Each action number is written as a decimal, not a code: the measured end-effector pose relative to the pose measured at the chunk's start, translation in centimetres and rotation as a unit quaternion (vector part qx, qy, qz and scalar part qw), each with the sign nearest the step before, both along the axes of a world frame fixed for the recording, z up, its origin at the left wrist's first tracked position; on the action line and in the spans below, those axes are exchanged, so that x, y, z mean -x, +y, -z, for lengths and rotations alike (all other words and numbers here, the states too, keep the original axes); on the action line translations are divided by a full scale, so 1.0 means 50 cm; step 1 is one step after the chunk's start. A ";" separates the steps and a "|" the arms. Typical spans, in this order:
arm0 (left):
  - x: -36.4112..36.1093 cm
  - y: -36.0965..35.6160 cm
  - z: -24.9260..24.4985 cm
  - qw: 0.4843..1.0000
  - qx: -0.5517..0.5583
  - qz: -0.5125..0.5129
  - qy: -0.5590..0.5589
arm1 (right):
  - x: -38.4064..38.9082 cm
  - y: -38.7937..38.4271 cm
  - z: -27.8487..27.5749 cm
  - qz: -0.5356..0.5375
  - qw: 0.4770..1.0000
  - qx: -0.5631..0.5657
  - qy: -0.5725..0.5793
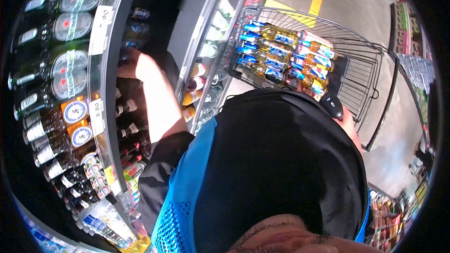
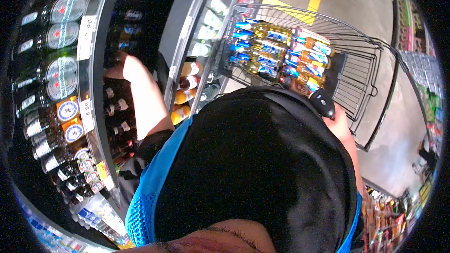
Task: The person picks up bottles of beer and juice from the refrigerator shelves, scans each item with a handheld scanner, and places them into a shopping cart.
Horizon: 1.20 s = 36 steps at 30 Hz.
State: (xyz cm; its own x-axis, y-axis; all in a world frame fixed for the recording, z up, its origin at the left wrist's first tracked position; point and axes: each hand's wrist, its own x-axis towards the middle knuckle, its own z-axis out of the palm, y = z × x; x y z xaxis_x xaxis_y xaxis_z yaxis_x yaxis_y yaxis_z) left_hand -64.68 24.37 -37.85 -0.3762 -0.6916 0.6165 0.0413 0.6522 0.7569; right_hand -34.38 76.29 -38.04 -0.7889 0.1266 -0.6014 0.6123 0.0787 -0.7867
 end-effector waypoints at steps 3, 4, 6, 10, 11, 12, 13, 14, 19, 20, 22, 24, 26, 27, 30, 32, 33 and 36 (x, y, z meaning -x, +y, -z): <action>-0.075 0.186 0.033 0.976 0.059 0.096 -0.185 | -0.009 0.010 -0.001 0.008 1.000 -0.030 -0.003; -0.099 0.217 0.086 0.956 0.137 0.145 -0.213 | -0.011 0.007 -0.007 0.010 1.000 -0.029 -0.008; -0.138 0.284 0.168 0.884 0.241 0.292 -0.273 | -0.018 0.001 -0.014 0.049 0.999 -0.010 -0.006; -0.147 0.382 0.404 0.748 -0.123 0.497 -0.422 | -0.043 0.013 -0.015 0.052 0.998 -0.041 -0.020; -0.132 0.391 0.471 0.742 -0.126 0.504 -0.423 | -0.056 0.018 -0.015 0.057 0.996 -0.062 -0.043; -0.106 0.404 0.544 0.700 -0.263 0.478 -0.461 | -0.064 0.021 -0.017 0.062 0.993 -0.082 -0.064; -0.081 0.419 0.619 0.642 -0.393 0.440 -0.491 | -0.067 0.014 -0.027 0.071 0.992 -0.083 -0.062; -0.052 0.427 0.688 0.636 -0.395 0.446 -0.491 | -0.079 0.018 -0.026 0.078 0.991 -0.089 -0.064; 0.086 0.456 0.801 0.625 -0.464 0.452 -0.435 | -0.160 0.042 -0.018 0.118 0.988 -0.074 -0.068; 0.098 0.480 0.741 0.542 -0.657 0.303 -0.428 | -0.166 0.032 -0.033 0.146 0.983 -0.079 -0.075; 0.101 0.459 0.859 0.645 0.192 0.590 -0.447 | -0.195 0.023 -0.032 0.190 0.970 -0.121 -0.088; 0.135 0.452 0.961 0.574 -0.316 0.598 -0.462 | -0.198 0.022 -0.048 0.176 0.971 -0.097 -0.128; 0.109 0.528 0.714 0.518 -0.690 0.225 -0.452 | -0.214 0.011 -0.043 0.193 0.967 -0.109 -0.122; 0.117 0.513 0.788 0.482 -0.729 0.229 -0.429 | -0.219 0.007 -0.039 0.204 0.965 -0.120 -0.115; 0.089 0.542 0.731 0.570 -0.672 0.230 -0.413 | -0.200 0.000 -0.057 0.178 0.959 -0.148 -0.163; 0.067 0.557 0.676 0.609 -0.649 0.233 -0.392 | -0.230 0.015 -0.015 0.162 0.967 -0.148 -0.129; 0.057 0.557 0.665 0.654 -0.553 0.270 -0.440 | -0.224 0.015 -0.011 0.146 0.973 -0.150 -0.096; 0.060 0.532 0.726 0.705 -0.481 0.306 -0.422 | -0.198 0.009 -0.023 0.158 0.973 -0.121 -0.113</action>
State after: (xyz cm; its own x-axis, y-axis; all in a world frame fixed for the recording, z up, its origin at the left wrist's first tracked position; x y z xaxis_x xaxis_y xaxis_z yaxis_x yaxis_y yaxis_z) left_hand -67.67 50.97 -74.16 -0.7380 -0.1855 -0.6488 -0.6374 -0.1239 0.7605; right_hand -24.48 76.73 -36.88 -0.5380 0.5019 -0.6772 0.7914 0.0244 -0.6108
